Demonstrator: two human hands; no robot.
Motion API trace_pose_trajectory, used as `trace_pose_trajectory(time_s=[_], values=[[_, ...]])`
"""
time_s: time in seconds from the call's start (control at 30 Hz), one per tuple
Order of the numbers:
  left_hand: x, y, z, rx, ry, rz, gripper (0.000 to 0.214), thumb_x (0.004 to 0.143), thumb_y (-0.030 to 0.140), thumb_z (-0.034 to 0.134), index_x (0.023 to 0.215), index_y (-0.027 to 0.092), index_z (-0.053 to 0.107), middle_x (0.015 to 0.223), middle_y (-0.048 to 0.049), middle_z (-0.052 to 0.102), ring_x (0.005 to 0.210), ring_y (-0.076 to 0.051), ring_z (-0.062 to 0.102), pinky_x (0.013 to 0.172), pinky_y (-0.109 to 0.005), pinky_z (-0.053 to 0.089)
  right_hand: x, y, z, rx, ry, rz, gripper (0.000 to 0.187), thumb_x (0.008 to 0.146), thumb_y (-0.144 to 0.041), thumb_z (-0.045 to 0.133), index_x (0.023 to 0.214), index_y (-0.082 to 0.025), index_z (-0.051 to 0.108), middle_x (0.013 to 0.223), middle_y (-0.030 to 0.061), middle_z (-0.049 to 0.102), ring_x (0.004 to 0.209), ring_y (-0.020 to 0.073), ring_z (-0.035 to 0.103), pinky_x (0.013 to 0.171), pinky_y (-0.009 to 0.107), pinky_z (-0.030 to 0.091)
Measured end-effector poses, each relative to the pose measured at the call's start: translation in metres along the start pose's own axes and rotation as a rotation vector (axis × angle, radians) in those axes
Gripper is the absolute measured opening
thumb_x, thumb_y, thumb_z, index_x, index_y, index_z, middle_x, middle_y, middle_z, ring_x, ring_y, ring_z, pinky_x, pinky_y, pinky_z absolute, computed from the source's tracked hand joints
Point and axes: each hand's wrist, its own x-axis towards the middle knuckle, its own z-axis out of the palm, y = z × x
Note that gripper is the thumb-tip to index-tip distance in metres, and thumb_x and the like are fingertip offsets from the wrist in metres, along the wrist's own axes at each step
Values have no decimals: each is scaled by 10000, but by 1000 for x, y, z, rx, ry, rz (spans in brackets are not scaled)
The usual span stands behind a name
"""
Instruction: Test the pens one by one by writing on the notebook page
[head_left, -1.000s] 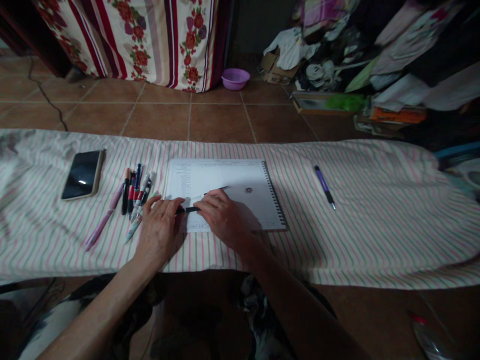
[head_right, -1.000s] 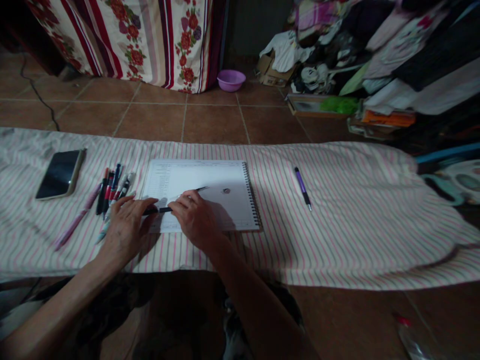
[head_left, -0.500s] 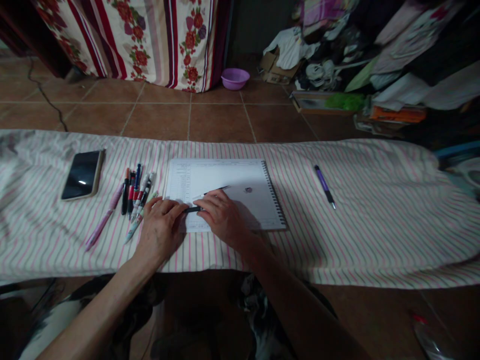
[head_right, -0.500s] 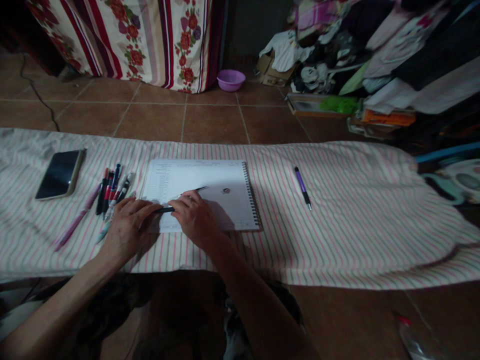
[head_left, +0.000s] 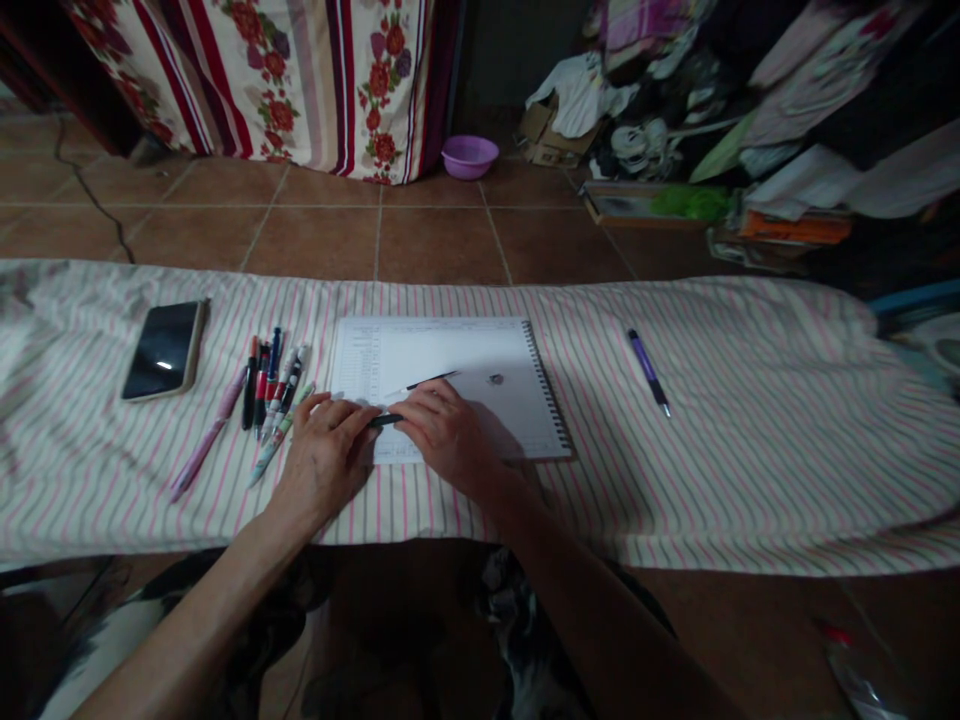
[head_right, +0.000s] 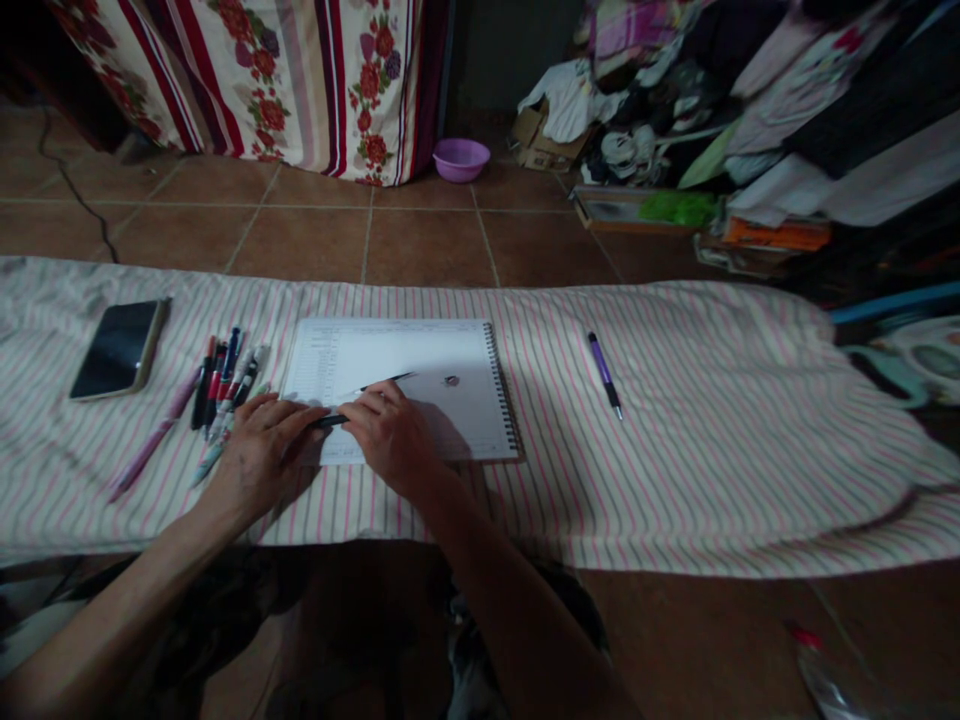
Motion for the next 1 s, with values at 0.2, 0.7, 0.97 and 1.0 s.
trace_pose_trajectory(time_s=[0.2, 0.7, 0.97, 1.0], values=[[3, 2, 0, 1, 8, 15, 207, 845, 239, 475, 952, 185, 644, 825, -50, 673, 804, -201, 601, 910, -431, 368, -1, 3, 2, 12, 8, -9, 217, 825, -237, 581, 1027, -168, 619, 972, 54, 654, 971, 194, 488, 857, 320, 446], [10, 6, 1, -70, -61, -2, 230, 866, 238, 439, 967, 154, 628, 877, -69, 682, 857, -214, 601, 938, -444, 344, -3, 7, 0, 63, 60, 2, 138, 822, -244, 589, 925, -164, 633, 866, 48, 668, 908, 195, 520, 810, 316, 451], [12, 3, 0, -130, -77, -33, 192, 844, 226, 465, 934, 178, 628, 880, -56, 680, 880, -218, 591, 910, -423, 375, -6, 7, 0, 135, 75, 55, 157, 834, -237, 568, 976, -184, 609, 904, 47, 657, 944, 190, 522, 838, 320, 449], [12, 3, -1, -131, -75, -36, 192, 842, 224, 465, 932, 179, 627, 881, -57, 679, 882, -220, 589, 906, -422, 379, -6, 6, 0, 141, 81, 57, 153, 835, -234, 566, 974, -186, 607, 906, 46, 656, 943, 188, 522, 838, 319, 448]])
